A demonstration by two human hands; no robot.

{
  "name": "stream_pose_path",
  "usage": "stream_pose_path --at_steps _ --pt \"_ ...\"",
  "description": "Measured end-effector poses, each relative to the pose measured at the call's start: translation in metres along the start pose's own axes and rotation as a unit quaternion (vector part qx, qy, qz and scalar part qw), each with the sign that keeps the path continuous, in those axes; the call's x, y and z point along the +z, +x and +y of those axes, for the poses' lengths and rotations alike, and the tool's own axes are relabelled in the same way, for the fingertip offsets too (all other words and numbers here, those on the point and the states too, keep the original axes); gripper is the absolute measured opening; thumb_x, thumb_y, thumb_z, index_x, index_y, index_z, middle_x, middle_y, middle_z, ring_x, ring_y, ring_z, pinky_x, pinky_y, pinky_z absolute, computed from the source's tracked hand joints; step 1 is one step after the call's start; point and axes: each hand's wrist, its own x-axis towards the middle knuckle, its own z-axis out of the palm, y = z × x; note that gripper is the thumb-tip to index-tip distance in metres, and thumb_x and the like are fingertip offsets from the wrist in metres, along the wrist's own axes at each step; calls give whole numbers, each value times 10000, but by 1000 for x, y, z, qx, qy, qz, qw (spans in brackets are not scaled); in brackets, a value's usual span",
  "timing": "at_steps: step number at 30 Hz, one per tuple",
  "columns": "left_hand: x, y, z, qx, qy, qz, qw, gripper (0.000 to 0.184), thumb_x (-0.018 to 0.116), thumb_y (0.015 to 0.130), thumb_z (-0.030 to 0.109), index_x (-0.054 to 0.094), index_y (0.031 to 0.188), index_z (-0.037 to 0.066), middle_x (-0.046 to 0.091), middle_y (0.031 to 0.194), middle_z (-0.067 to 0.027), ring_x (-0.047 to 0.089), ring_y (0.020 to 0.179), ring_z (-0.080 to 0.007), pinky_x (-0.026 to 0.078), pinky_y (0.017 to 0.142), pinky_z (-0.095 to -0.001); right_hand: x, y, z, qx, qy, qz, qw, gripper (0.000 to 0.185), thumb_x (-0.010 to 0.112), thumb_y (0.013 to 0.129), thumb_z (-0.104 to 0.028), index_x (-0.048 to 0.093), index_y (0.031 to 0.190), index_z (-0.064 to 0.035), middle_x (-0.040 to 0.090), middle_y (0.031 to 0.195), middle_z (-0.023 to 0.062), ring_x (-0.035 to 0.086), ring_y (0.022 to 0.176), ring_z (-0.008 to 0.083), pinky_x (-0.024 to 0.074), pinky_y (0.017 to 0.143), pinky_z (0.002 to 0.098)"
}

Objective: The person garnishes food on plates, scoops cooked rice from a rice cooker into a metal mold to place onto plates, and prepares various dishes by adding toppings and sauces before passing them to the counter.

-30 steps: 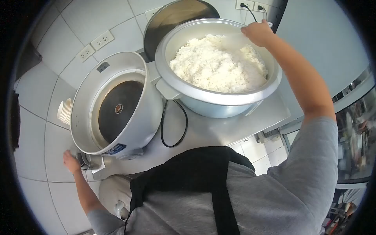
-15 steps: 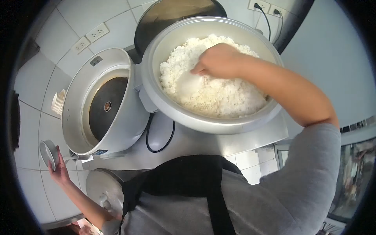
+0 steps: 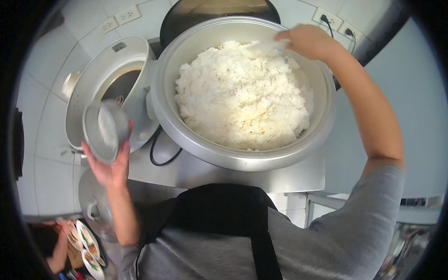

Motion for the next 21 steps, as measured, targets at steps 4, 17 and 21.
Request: stream_pose_path --at_steps 4,17,21 --pt "16 55 -36 20 78 -43 996 751 502 810 536 207 1406 188 104 1474 -118 62 1329 -433 193 1025 -623 -24 60 -55 -113 -60 11 992 324 483 839 -83 592 1119 -204 631 889 101 593 887 269 397 842 428" --pt "18 121 -92 228 316 -39 920 667 476 884 467 102 1380 223 306 1338 -79 366 1206 -241 342 963 -445 -14 70 -137 -429 -102 174 880 165 528 770 -140 658 861 -182 555 648 4 524 723 172 328 779 333" --pt "28 120 -98 268 340 1 902 639 461 898 442 128 1386 200 327 1327 -80 366 1211 -235 311 997 -419 -23 11 -115 -397 -86 172 897 261 562 711 -101 624 953 -178 517 616 -8 506 698 166 347 766 339"
